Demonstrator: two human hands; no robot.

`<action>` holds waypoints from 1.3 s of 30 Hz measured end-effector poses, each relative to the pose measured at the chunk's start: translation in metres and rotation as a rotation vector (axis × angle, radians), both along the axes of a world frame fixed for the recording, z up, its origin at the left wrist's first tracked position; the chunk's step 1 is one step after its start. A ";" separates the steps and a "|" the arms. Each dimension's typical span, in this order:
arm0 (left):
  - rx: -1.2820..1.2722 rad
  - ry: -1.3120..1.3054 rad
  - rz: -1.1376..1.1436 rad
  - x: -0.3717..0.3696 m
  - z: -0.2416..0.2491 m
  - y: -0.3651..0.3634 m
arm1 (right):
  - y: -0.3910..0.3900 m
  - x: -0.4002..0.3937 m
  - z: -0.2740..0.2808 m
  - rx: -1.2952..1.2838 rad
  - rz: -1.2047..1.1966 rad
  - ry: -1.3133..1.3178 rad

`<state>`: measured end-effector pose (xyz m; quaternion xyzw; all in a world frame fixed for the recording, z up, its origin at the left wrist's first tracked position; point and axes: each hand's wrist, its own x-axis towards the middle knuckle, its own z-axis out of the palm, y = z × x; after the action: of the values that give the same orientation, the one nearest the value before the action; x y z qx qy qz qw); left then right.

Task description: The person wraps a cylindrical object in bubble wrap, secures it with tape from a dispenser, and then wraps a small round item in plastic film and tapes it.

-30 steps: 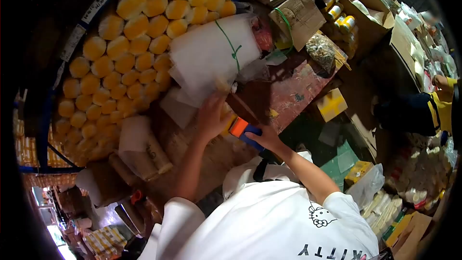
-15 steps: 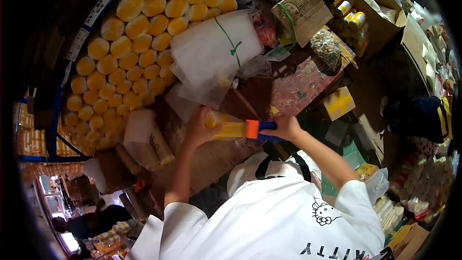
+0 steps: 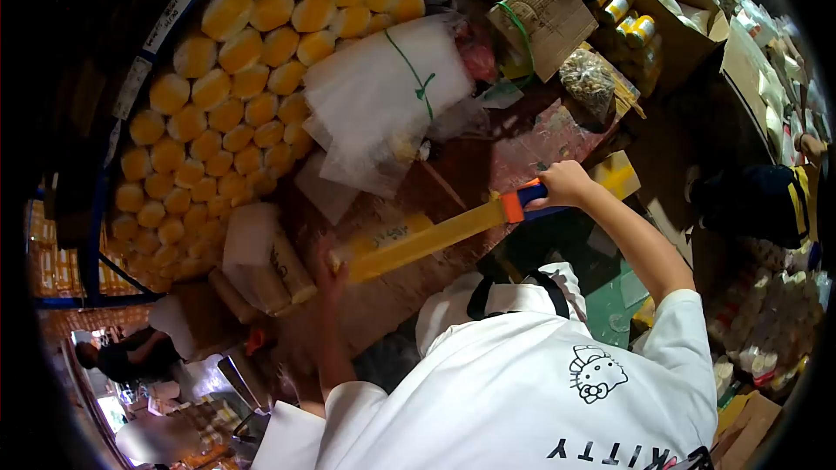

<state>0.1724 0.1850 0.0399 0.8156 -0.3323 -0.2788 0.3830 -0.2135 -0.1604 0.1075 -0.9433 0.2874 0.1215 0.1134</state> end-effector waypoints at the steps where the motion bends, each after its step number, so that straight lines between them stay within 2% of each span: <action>1: 0.008 -0.062 0.007 0.003 -0.004 0.004 | -0.001 0.009 0.004 -0.004 0.005 0.009; 2: 0.003 -0.053 0.011 0.001 -0.009 0.012 | -0.002 0.017 0.007 0.012 0.024 -0.023; 4: 0.040 0.079 0.281 -0.022 0.015 0.008 | -0.004 0.033 0.014 0.027 0.057 -0.085; 7: -0.031 0.075 0.164 -0.008 -0.023 0.028 | -0.005 0.061 0.021 -0.034 0.125 0.108; 8: -0.031 0.090 0.173 -0.015 -0.012 0.024 | -0.006 0.067 0.020 -0.035 0.134 0.122; 10: 0.283 -0.218 0.071 -0.038 0.023 0.002 | -0.009 0.078 0.017 -0.086 0.187 0.148; 11: 0.285 -0.199 0.083 -0.039 0.018 -0.001 | -0.008 0.084 0.019 -0.085 0.202 0.164; 13: 0.176 0.127 0.215 -0.041 -0.003 -0.004 | -0.007 0.095 0.030 -0.092 0.251 0.199; 14: 0.175 0.144 0.230 -0.036 -0.032 0.004 | -0.006 0.101 0.040 -0.092 0.234 0.261; 16: -0.033 0.337 0.181 -0.018 -0.109 0.028 | -0.006 0.107 0.055 -0.077 0.235 0.285; 20: -0.215 0.330 0.284 -0.024 -0.136 0.043 | -0.017 0.114 0.058 -0.042 0.230 0.258; 22: -0.268 -0.500 0.229 -0.048 -0.108 0.041 | -0.024 0.119 0.056 -0.034 0.257 0.198; 23: -0.243 -0.515 0.265 -0.063 -0.087 0.041 | -0.030 0.127 0.051 -0.050 0.279 0.224; 25: 0.418 -0.637 0.172 -0.081 -0.048 0.035 | -0.036 0.132 0.044 -0.058 0.297 0.245; 26: 0.430 -0.645 0.183 -0.082 -0.064 0.041 | -0.040 0.135 0.041 -0.048 0.296 0.246; 27: 0.621 -0.812 0.025 -0.083 -0.094 0.049 | -0.045 0.138 0.038 -0.040 0.292 0.246; 28: 0.810 -0.971 -0.141 -0.082 -0.096 0.044 | -0.048 0.141 0.034 -0.041 0.301 0.234; 29: 0.814 -0.977 -0.129 -0.084 -0.096 0.041 | -0.052 0.143 0.029 -0.056 0.322 0.244; 31: 0.626 -1.026 -0.094 -0.092 -0.053 0.015 | -0.061 0.146 0.023 -0.071 0.347 0.252; 32: 0.632 -1.025 -0.093 -0.090 -0.067 0.015 | -0.065 0.147 0.020 -0.053 0.357 0.242; 34: 0.116 -0.694 0.084 -0.082 -0.096 0.014 | -0.071 0.150 0.021 -0.030 0.368 0.231; 35: 0.120 -0.696 0.083 -0.082 -0.101 0.011 | -0.073 0.153 0.025 -0.009 0.357 0.267; 39: 0.388 -0.693 -0.412 -0.089 -0.083 -0.048 | -0.082 0.154 0.022 0.027 0.365 0.263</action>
<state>0.0829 0.1373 -0.0435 0.8345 -0.5378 -0.1169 0.0254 -0.0595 -0.2426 0.1297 -0.9541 0.1224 0.2658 0.0636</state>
